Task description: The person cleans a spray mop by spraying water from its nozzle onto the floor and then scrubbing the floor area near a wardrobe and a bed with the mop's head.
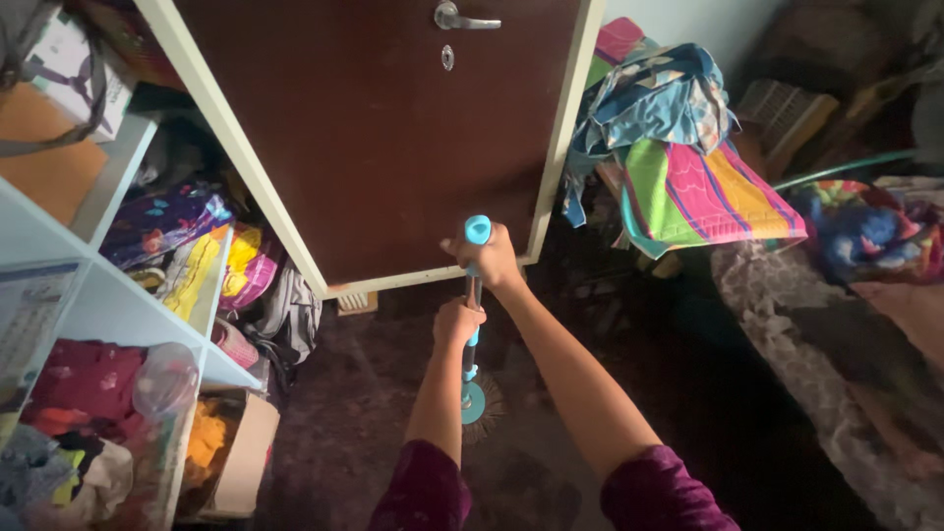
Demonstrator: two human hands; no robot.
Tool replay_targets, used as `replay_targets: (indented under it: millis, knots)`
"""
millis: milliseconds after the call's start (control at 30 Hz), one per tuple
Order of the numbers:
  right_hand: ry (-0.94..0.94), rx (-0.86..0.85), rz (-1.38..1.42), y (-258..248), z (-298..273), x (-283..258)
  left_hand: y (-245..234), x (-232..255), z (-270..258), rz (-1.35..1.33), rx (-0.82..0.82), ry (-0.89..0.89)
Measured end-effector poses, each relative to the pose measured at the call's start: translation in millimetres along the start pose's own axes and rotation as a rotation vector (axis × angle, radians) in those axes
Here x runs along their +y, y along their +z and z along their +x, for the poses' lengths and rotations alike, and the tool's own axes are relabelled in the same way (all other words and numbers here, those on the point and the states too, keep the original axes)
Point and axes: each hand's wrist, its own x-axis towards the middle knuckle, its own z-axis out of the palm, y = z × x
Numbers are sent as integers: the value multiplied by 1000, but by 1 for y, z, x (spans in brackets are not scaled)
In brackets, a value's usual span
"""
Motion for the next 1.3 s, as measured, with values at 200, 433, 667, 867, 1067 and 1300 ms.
replay_targets:
  millis: [200,433,667,867,1067,1300]
  knots:
    - [27,-35,9,-7,-13,-2,12,-2,-9,-54,61,-74]
    - [31,-126,67,-28,-22,-3,51,-11,0,-4,190,-82]
    - [79,-198,50,-44,-34,-11,70,-15,-6,-65,279,-110]
    - [67,-287,68,-45,-55,-19,72,-24,-25,-178,283,-115]
    - [42,-287,-14,-42,-69,-30,70,-28,-34,-145,289,-141]
    - [61,-289,-30,-41,-79,-35,69,-29,-41,-68,290,-82]
